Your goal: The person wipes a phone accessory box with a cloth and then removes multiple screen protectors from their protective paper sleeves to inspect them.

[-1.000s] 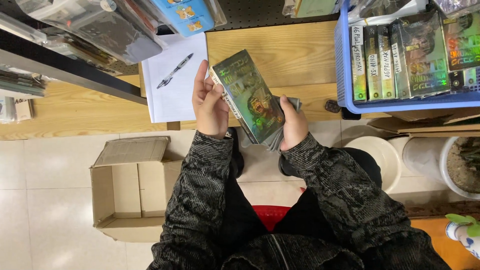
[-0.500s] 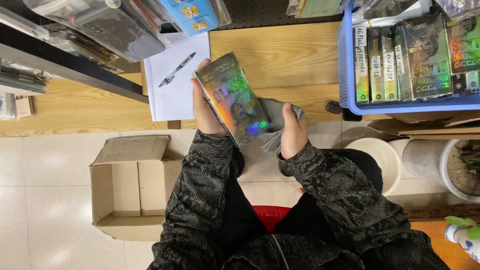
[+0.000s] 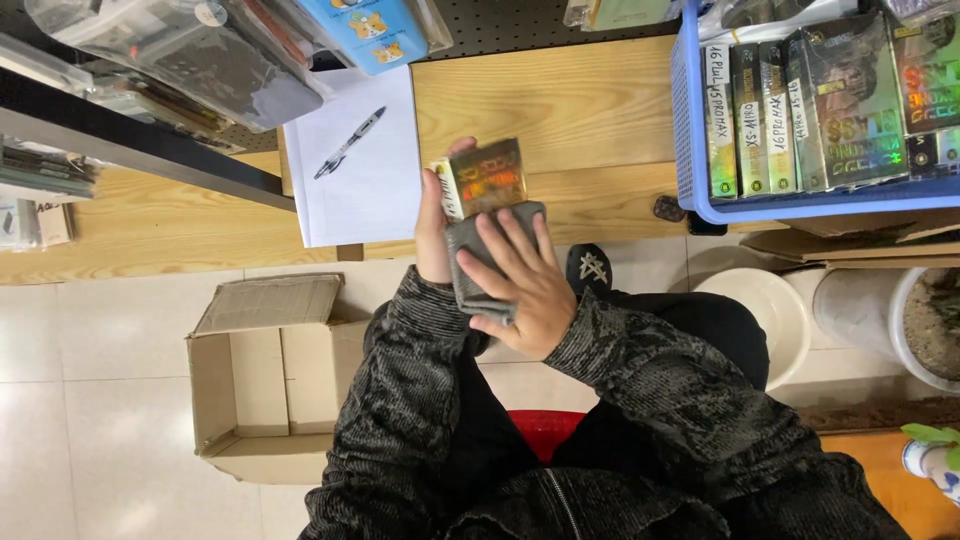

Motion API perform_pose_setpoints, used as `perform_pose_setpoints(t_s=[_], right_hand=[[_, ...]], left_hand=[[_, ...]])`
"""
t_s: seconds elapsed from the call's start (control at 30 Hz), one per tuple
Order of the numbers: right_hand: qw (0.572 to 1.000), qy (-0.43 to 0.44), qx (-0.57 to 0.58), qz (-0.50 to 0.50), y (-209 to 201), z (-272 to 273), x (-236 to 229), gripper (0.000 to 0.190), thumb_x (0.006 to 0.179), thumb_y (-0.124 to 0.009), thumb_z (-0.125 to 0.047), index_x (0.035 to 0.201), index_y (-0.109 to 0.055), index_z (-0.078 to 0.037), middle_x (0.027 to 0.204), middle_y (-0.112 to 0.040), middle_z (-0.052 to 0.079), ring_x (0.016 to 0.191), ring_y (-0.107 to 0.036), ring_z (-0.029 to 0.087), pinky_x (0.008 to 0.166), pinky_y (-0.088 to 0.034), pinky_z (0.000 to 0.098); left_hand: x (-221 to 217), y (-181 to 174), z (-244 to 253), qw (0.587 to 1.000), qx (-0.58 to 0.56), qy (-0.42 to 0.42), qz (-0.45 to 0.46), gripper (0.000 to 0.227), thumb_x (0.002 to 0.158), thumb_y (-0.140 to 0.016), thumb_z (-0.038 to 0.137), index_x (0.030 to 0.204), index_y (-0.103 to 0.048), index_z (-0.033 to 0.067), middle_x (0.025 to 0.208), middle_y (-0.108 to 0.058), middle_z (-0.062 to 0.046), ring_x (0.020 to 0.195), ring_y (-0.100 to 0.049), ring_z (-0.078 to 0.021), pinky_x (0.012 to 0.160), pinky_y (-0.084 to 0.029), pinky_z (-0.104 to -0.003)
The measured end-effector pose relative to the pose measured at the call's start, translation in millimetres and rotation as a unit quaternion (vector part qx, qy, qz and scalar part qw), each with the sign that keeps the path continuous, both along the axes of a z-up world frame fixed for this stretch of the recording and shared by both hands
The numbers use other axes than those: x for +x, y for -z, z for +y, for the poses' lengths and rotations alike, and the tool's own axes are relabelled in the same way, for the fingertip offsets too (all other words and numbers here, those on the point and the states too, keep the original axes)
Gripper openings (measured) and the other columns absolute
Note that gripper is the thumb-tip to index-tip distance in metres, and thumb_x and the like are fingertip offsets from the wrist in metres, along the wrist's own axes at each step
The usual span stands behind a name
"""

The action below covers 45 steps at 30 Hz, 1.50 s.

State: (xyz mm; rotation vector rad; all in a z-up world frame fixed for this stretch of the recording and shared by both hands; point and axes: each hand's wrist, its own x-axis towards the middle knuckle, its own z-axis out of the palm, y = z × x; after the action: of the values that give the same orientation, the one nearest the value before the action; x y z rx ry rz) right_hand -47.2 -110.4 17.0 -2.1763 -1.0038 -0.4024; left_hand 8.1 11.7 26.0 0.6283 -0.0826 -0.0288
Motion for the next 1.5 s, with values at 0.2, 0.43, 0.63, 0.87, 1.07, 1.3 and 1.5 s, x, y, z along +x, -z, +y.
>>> perform_pose_setpoints(t_s=[0.2, 0.43, 0.63, 0.87, 1.07, 1.3, 1.5], right_hand=[[0.997, 0.073, 0.030, 0.012, 4.5, -16.9, 24.4, 0.068, 0.098, -0.026, -0.063, 0.156, -0.023, -0.029, 0.164, -0.008, 0.018, 0.151, -0.001, 0.036, 0.118, 0.003, 0.0612], [0.984, 0.085, 0.114, 0.111, -12.9, -40.8, 55.7, 0.065, 0.104, -0.023, -0.056, 0.159, -0.022, -0.021, 0.166, -0.006, 0.012, 0.153, -0.002, 0.033, 0.120, 0.002, 0.0572], [0.746, 0.264, 0.344, 0.505, -48.2, -55.6, 70.9, 0.053, 0.102, -0.022, -0.051, 0.143, -0.049, -0.031, 0.147, -0.049, 0.011, 0.136, -0.045, 0.035, 0.114, -0.031, 0.0488], [0.410, 0.200, 0.711, 0.536, 3.2, -85.9, 118.1, 0.055, 0.089, -0.057, -0.051, 0.128, -0.063, -0.013, 0.133, -0.062, 0.018, 0.123, -0.061, 0.035, 0.105, -0.050, 0.0514], [0.418, 0.409, 0.599, 0.547, 103.3, -118.1, 147.7, 0.061, 0.093, -0.071, -0.033, 0.143, -0.040, -0.019, 0.136, -0.043, 0.011, 0.104, -0.057, 0.023, 0.071, -0.042, 0.0408], [0.397, 0.264, 0.729, 0.491, 24.2, -91.6, 150.3, 0.053, 0.098, -0.060, -0.008, 0.143, -0.036, 0.003, 0.148, -0.039, 0.025, 0.137, -0.040, 0.041, 0.118, -0.035, 0.0533], [0.579, 0.384, 0.496, 0.520, -1.1, -78.7, 124.8, 0.077, 0.104, -0.059, -0.022, 0.153, -0.003, -0.004, 0.158, -0.003, 0.022, 0.148, -0.006, 0.039, 0.126, -0.013, 0.0477]], left_hand=[[-4.4, 3.3, -24.5, 0.990, 0.138, 0.030, 0.004, 0.050, 0.110, -0.024, 0.041, 0.137, -0.048, 0.0066, 0.127, -0.060, -0.011, 0.120, -0.054, -0.0199, 0.108, -0.042, -0.039], [-11.0, 16.8, -26.2, 0.978, 0.198, 0.056, 0.036, 0.050, 0.109, -0.033, 0.044, 0.140, -0.053, 0.0090, 0.132, -0.058, -0.009, 0.114, -0.055, -0.0180, 0.107, -0.042, -0.037], [-10.1, -4.5, -14.1, 0.970, 0.227, 0.028, 0.078, 0.051, 0.108, -0.033, 0.046, 0.138, -0.055, 0.0116, 0.123, -0.058, -0.014, 0.109, -0.054, -0.0212, 0.101, -0.044, -0.039], [-2.6, -13.8, 8.4, 0.977, 0.088, -0.046, 0.189, 0.058, 0.101, -0.039, 0.055, 0.144, -0.049, 0.0161, 0.127, -0.062, -0.021, 0.108, -0.065, -0.0297, 0.093, -0.056, -0.045], [-1.4, -9.0, 7.1, 0.978, 0.088, -0.037, 0.184, 0.056, 0.102, -0.040, 0.053, 0.142, -0.050, 0.0158, 0.122, -0.064, -0.021, 0.104, -0.067, -0.0294, 0.087, -0.059, -0.045], [-2.2, -5.5, 5.2, 0.984, 0.099, -0.032, 0.144, 0.055, 0.103, -0.038, 0.052, 0.141, -0.051, 0.0148, 0.123, -0.063, -0.023, 0.107, -0.066, -0.0315, 0.087, -0.059, -0.046], [4.9, 15.1, 7.4, 0.985, 0.121, -0.034, 0.120, 0.053, 0.105, -0.037, 0.050, 0.141, -0.050, 0.0130, 0.124, -0.062, -0.024, 0.108, -0.065, -0.0320, 0.087, -0.059, -0.045]])
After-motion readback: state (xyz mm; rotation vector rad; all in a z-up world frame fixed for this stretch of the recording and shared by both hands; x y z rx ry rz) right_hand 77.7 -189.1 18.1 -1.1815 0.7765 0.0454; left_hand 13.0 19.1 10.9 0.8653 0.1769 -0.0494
